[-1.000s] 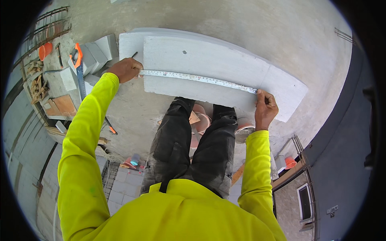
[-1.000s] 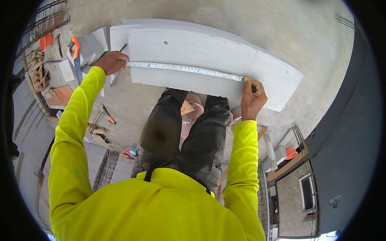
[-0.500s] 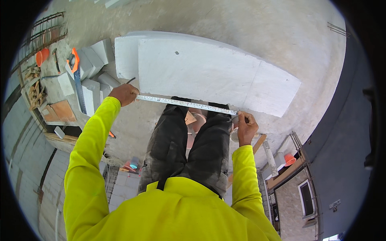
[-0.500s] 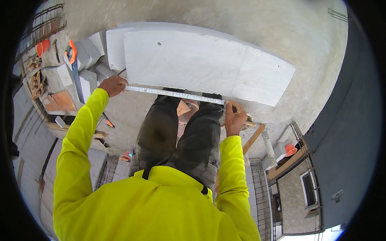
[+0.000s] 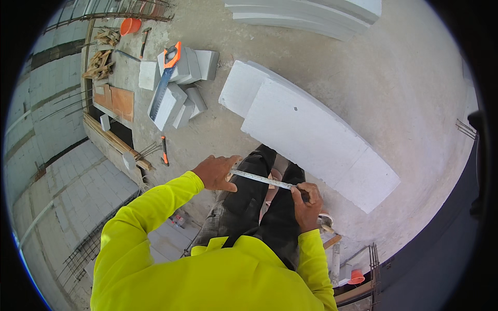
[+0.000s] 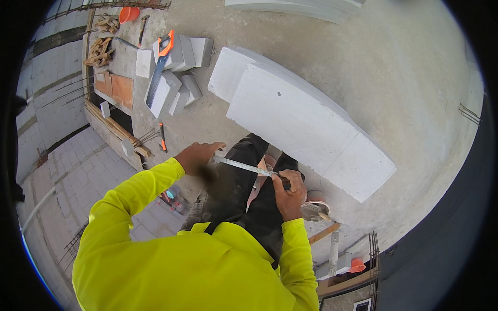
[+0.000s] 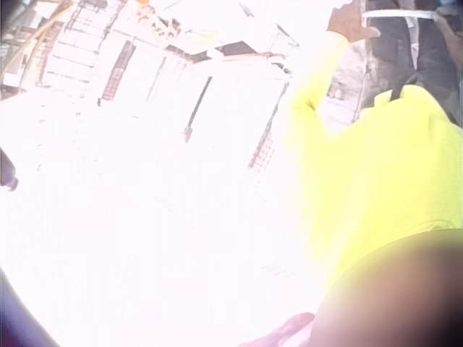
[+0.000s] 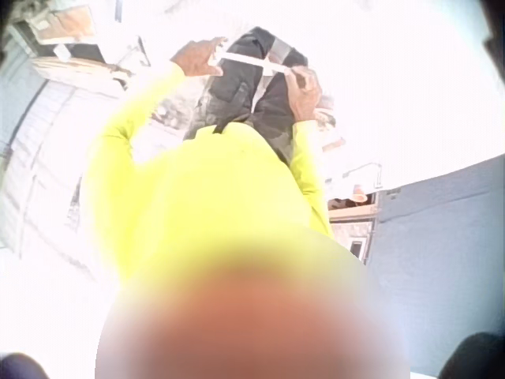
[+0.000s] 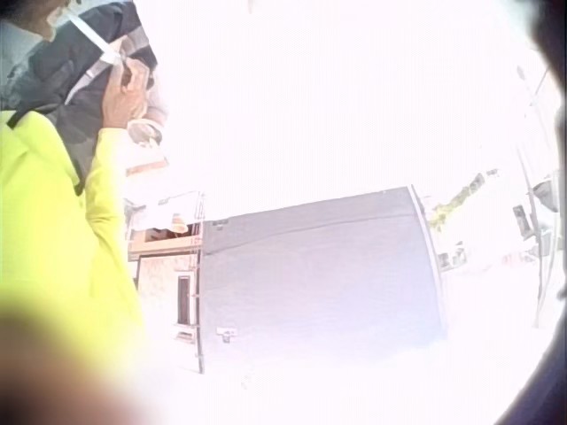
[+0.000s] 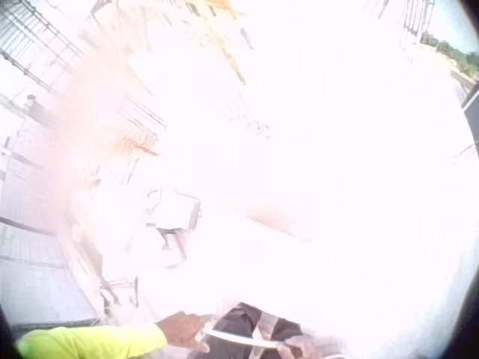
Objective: The person walks on a rooftop construction site, picks up a blue cup and places it on a bucket, then uses a hammer to drive nails into a wooden batten attached to a wall. The person then uses a trowel to smooth cement along a wall joint, measures a white insulation panel with a tape measure, and marks it with a pencil.
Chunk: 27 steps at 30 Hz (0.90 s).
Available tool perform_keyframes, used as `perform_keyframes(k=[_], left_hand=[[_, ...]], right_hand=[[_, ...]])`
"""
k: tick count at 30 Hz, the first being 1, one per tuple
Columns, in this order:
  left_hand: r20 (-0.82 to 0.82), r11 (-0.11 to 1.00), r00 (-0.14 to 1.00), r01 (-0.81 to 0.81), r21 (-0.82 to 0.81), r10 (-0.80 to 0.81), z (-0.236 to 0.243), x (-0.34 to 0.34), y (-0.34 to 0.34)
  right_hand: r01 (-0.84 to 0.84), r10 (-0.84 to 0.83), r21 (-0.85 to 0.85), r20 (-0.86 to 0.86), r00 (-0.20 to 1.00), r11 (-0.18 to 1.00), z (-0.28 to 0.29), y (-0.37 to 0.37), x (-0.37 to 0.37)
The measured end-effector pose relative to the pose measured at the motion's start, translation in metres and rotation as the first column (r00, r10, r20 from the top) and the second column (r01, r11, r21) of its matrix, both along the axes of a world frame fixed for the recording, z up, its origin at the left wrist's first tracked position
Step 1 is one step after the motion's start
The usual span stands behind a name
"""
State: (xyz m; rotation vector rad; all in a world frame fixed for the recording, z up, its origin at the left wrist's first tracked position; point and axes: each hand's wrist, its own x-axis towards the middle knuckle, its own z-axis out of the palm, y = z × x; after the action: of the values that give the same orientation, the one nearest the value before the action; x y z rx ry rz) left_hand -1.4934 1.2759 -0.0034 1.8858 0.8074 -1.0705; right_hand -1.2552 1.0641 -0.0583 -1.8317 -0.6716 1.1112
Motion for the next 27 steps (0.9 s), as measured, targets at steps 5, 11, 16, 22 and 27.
perform_keyframes(k=[5,11,16,22,27], left_hand=[[0.226,0.834,0.867,-0.493,0.248,0.445,-0.015,0.011,0.01],[0.509,0.445,0.6,-0.799,0.404,0.617,-0.138,0.003,0.092],[0.424,0.475,0.609,-0.791,0.385,0.671,-0.212,0.038,0.124],[0.727,0.313,0.528,-0.849,0.427,0.439,-0.209,-0.027,0.178],[0.379,0.084,0.816,-0.457,0.885,0.437,-0.272,-0.195,0.332]], right_hand=[[-0.071,0.109,0.176,-0.215,0.97,0.982,0.021,0.081,-0.051],[-0.048,0.05,0.027,-0.085,0.995,0.998,-0.011,0.115,-0.077],[-0.014,0.025,-0.103,0.104,0.994,0.995,-0.035,0.154,-0.101],[0.172,-0.13,-0.232,0.187,0.974,0.957,-0.058,0.184,-0.115],[0.259,-0.204,-0.236,0.232,0.951,0.937,-0.059,0.174,-0.126]])
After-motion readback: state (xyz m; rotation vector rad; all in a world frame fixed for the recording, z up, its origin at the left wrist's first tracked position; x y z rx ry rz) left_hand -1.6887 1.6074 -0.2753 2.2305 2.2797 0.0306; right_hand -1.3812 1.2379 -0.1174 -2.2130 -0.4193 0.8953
